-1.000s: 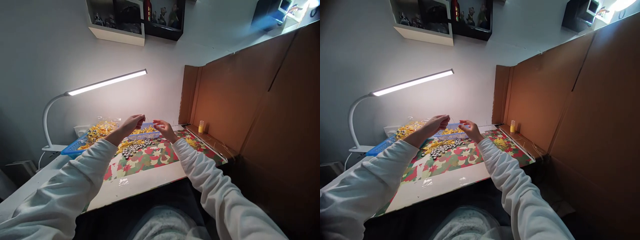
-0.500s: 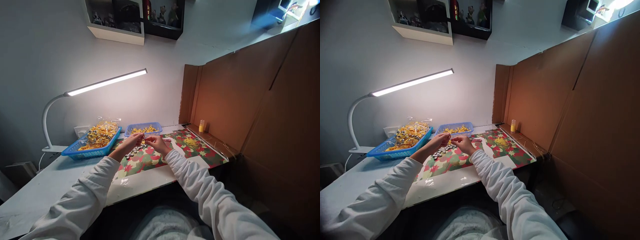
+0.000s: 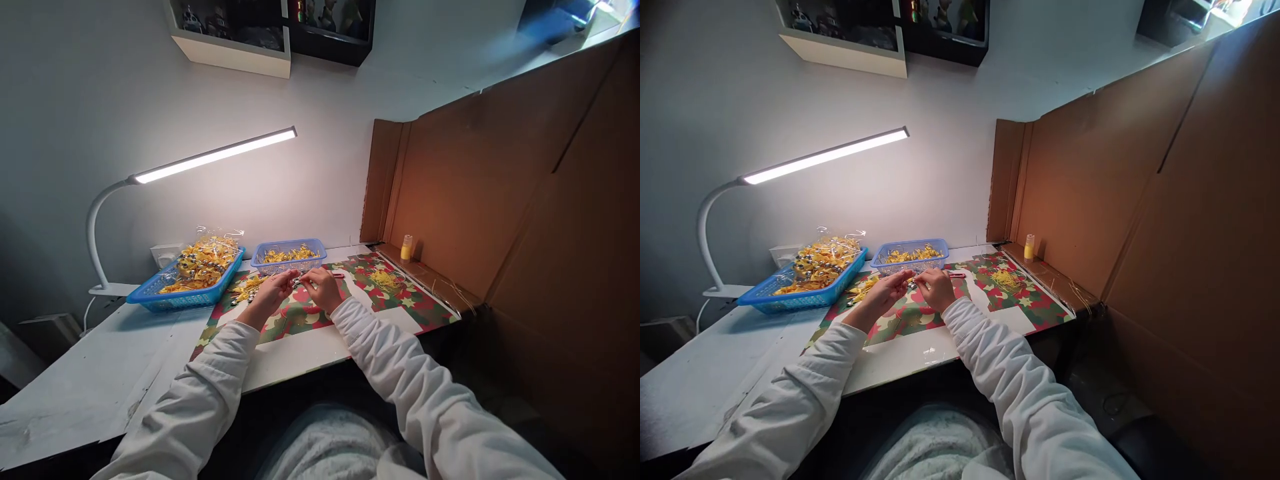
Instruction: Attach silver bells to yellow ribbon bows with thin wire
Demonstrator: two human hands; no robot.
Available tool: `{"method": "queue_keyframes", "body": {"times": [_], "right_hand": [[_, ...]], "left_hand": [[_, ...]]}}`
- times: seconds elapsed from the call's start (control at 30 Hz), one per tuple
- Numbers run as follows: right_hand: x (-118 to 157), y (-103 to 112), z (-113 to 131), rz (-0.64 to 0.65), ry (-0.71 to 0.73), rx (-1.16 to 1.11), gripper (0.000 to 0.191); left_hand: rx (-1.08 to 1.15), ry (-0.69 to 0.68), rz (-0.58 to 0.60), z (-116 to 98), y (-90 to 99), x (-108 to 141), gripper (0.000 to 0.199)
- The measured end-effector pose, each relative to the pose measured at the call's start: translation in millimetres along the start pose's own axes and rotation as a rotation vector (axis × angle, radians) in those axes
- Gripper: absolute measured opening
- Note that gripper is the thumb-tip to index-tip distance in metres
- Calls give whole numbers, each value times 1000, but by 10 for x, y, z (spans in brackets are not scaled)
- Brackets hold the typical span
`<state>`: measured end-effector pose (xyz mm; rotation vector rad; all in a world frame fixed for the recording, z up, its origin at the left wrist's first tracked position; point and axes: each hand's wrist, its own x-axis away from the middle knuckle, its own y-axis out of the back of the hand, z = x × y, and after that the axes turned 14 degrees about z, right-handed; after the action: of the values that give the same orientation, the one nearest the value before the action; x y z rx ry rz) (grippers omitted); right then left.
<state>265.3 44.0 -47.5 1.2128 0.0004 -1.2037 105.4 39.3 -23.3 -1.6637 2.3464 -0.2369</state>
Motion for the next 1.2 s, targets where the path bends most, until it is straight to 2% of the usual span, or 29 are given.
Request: {"method": "queue_keyframes", "body": {"times": [0.1, 0.23, 0.33, 0.43, 0.53, 0.67, 0.77, 0.87, 0.93, 1.2], "right_hand": [[30, 32, 7, 73, -7, 185, 15], [38, 49, -5, 123, -16, 306, 17], [44, 46, -13, 167, 4, 362, 18], [53, 34, -17, 190, 32, 377, 20], [57, 14, -29, 193, 59, 354, 21], [43, -33, -72, 172, 38, 193, 18], [14, -83, -121, 142, -56, -131, 13], [-6, -116, -152, 202, -115, -503, 11], [-3, -118, -152, 237, -115, -630, 15], [17, -111, -125, 294, -102, -704, 30]], "left_hand": [[-240, -29, -101, 51, 15, 41, 27], [-679, -47, -97, 60, 13, 108, 32], [-831, 16, -64, 50, 12, 136, 28], [-892, 69, -30, 47, 28, 142, 25], [-933, 74, 1, 69, 59, 131, 25], [-933, -24, 81, 124, 81, 103, 28], [-798, -98, 139, 142, 61, 95, 28], [-664, -117, 135, 130, 28, 110, 27], [-602, -118, 118, 121, 16, 120, 26], [-521, -78, 94, 157, 39, 101, 24]]}}
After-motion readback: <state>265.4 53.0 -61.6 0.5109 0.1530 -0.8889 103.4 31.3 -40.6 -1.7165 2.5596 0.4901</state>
